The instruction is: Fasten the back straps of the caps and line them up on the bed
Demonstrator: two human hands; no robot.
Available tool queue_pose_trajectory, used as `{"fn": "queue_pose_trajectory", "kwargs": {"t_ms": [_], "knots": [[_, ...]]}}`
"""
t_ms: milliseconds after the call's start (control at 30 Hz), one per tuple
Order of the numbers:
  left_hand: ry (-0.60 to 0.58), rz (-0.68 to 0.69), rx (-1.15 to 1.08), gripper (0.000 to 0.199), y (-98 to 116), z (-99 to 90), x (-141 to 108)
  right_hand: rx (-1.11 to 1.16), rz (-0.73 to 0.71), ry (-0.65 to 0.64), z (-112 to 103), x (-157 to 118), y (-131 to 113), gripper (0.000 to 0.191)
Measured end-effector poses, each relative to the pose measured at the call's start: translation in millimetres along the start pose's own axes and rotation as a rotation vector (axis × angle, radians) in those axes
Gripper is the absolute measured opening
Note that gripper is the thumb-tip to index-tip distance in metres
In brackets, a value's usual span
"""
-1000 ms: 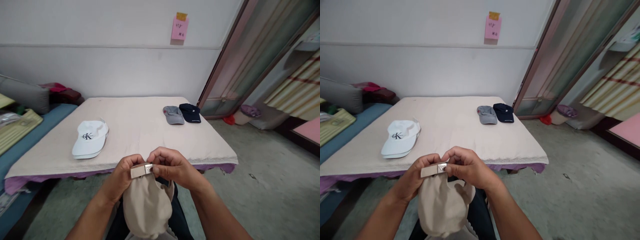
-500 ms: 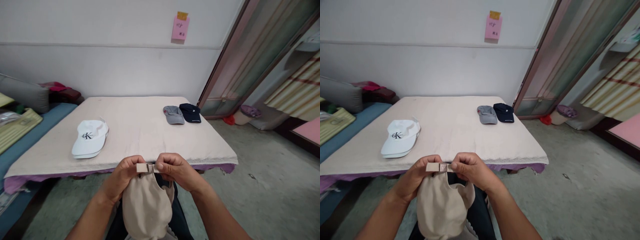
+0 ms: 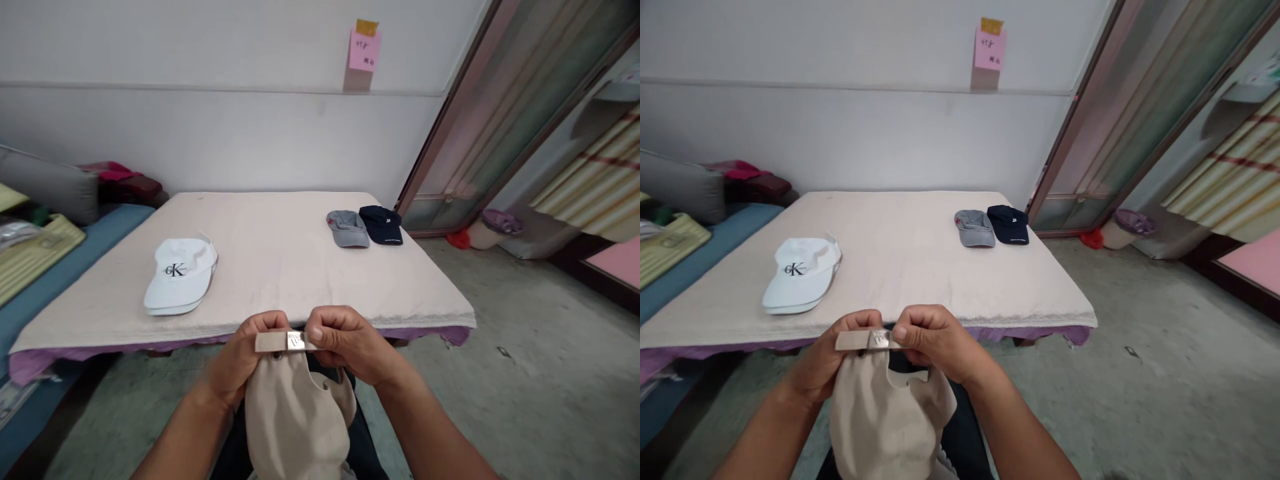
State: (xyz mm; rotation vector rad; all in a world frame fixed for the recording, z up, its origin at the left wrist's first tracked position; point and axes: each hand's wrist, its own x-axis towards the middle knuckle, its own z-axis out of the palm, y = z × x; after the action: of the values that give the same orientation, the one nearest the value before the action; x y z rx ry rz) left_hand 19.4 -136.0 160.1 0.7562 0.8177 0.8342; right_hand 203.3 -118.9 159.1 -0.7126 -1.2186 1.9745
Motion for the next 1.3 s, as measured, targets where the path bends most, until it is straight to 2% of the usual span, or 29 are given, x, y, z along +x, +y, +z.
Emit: {"fn": "queue_pose_trajectory", "kwargs": {"t_ms": [267,400,533,667,800,933,1300], "knots": [[-0.004,-0.024,-0.028,0.018,-0.2,0.6,1.6,-0.068,-0.012,-0.02,2.6,0.5,-2.3,0.032],[-0.009,0.012,-0.058,0.017,-1.5,-1.5,0.8,0.011,-0.072,-0.008,3.3,2.4,1.1,0.021],[-0.011,0.031,-0.025,0.017,-3.9,-2.7,0.9,0.071,-0.122,-0.055,2.6,3.7,5.1,0.023],[0.017,0.045,-0.031,0.016,-4.9,-2.6,1.0,0.06,-0.104,-0.092,1.2,3.4,5.1,0.022],[0.002,-0.012,-0.069,0.017,-5.4,-4.4,2.1,0.078,-0.113,-0.091,2.5,3.7,2.6,0.022],[0.005,-0.006,-0.097,0.011,-8.6,-7.1,4.6,0.081,-0.128,-0.129,5.0,4.1,1.5,0.022],[-0.009,-0.014,-0.031,0.013,-5.9,-5.0,4.2,0.035,-0.075,-0.164,4.1,7.7,-2.3,0.018]]}}
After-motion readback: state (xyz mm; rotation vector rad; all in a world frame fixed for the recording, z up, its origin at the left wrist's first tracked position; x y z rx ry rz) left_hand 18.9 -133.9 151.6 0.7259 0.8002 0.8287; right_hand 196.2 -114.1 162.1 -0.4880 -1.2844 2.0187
